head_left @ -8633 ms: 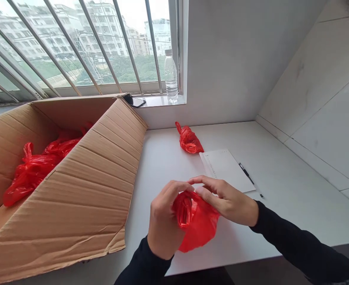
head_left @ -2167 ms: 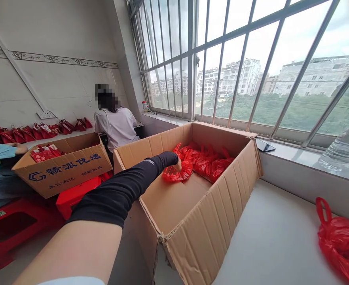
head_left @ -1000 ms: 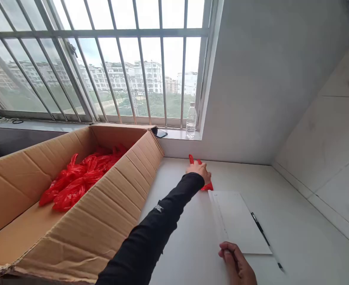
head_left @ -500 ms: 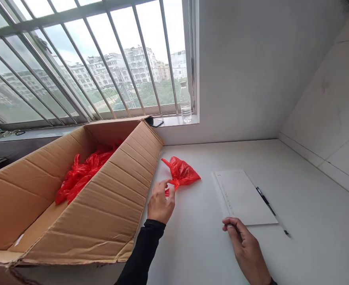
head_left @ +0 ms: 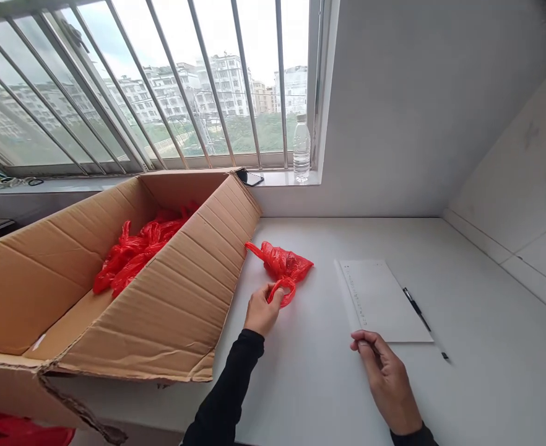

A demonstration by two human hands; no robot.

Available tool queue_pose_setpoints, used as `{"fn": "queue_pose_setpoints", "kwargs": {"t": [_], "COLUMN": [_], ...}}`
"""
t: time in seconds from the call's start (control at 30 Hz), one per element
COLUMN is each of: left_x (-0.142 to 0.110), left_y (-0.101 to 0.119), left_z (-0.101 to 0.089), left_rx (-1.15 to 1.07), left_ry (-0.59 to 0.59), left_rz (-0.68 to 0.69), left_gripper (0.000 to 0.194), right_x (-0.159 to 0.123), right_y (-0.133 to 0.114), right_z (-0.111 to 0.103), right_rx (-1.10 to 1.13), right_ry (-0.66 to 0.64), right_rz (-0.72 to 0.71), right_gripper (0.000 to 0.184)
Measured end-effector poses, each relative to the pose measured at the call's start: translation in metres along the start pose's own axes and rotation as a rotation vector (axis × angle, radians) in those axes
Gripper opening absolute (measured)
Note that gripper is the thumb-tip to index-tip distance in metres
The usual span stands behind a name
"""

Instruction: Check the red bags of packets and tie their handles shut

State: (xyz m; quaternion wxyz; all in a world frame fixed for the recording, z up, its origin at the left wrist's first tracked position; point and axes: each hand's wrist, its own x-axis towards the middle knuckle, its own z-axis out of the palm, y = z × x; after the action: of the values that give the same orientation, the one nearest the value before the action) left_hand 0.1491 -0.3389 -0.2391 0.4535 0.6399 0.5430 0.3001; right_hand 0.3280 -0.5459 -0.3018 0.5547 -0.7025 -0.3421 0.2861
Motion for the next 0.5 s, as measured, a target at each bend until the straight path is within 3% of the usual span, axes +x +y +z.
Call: {"fn": "queue_pose_setpoints", "kwargs": {"t": [0.17, 0.3, 0.5], "left_x": [0.009, 0.035, 0.030], "left_y": [0.005, 0.004, -0.001], "left_z": [0.008, 0.022, 0.029], "left_rx": [-0.139, -0.043, 0.223], "left_ry": [0.036, 0.023, 0.107], "left_rz": [-0.109, -0.191, 0.008], "left_gripper": [0.041, 0.032, 0.021], "right_x": [-0.004, -0.003, -0.001], "right_y": [-0.007, -0.001, 0.004], "right_z": [0.003, 0.001, 0.001], "right_rx": [-0.001, -0.021, -0.034], "right_ry": [0.046, 0.002, -0.011], "right_rz": [0.009, 0.036, 0.052], "right_gripper": [0.038, 0.042, 0.043]}}
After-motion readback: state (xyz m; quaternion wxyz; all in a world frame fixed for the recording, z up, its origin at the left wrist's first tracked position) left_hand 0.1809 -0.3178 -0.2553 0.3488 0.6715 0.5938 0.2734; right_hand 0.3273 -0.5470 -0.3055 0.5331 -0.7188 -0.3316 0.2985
